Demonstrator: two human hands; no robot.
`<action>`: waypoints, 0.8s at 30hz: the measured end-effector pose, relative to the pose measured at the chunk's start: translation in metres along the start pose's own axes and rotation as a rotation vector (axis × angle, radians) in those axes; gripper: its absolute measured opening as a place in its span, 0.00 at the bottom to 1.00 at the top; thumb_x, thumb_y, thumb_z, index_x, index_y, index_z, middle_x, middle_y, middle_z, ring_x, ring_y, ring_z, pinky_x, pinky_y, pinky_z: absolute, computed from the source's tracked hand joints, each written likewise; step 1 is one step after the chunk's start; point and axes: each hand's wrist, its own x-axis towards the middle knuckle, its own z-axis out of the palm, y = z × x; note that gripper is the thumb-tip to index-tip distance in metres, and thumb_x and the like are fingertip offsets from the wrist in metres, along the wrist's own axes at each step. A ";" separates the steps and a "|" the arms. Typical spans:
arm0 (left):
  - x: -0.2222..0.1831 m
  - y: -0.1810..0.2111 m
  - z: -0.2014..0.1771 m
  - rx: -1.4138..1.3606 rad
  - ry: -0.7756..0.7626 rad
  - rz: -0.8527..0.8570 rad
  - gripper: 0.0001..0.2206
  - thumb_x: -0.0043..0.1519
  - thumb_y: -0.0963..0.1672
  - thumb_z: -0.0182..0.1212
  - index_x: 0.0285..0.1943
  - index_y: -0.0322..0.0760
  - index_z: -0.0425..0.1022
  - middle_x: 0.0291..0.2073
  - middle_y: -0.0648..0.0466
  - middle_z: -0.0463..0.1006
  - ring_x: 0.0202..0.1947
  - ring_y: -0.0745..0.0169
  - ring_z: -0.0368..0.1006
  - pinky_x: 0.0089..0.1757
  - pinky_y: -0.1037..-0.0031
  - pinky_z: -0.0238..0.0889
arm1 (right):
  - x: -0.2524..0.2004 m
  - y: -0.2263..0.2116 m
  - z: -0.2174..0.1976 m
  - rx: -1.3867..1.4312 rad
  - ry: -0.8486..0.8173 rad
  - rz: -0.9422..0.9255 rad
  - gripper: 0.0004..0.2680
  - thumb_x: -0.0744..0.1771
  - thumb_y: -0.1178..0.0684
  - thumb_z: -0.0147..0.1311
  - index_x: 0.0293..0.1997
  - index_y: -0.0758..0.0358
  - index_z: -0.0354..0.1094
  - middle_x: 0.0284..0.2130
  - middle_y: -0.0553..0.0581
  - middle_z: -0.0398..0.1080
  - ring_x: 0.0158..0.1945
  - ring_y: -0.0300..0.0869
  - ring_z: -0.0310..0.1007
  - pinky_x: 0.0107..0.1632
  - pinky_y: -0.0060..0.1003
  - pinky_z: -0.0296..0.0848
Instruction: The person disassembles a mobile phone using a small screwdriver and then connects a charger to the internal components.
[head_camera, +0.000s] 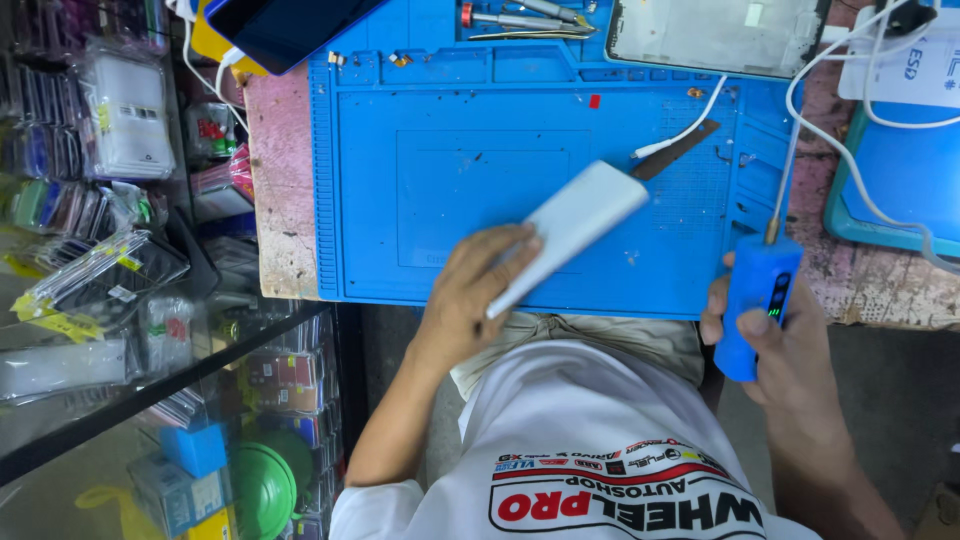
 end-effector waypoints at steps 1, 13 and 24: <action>-0.002 0.005 -0.002 0.030 -0.015 0.065 0.24 0.60 0.40 0.67 0.68 0.44 0.74 0.65 0.49 0.72 0.65 0.45 0.72 0.62 0.59 0.67 | 0.002 0.001 -0.001 0.157 -0.019 0.015 0.21 0.69 0.47 0.66 0.64 0.66 0.61 0.44 0.61 0.71 0.41 0.44 0.75 0.42 0.38 0.75; -0.007 0.080 -0.066 0.265 -0.246 0.404 0.20 0.61 0.43 0.64 0.64 0.49 0.79 0.58 0.50 0.74 0.58 0.48 0.73 0.56 0.66 0.73 | 0.035 0.010 0.011 0.429 -0.248 0.494 0.23 0.62 0.56 0.66 0.63 0.62 0.60 0.43 0.64 0.73 0.45 0.50 0.78 0.45 0.44 0.78; 0.004 0.055 0.019 -0.994 0.151 0.137 0.56 0.54 0.62 0.70 0.81 0.47 0.32 0.72 0.40 0.54 0.73 0.48 0.56 0.71 0.57 0.51 | 0.038 0.005 0.062 0.582 -0.135 0.484 0.22 0.63 0.58 0.63 0.63 0.59 0.58 0.38 0.57 0.70 0.41 0.44 0.75 0.42 0.40 0.77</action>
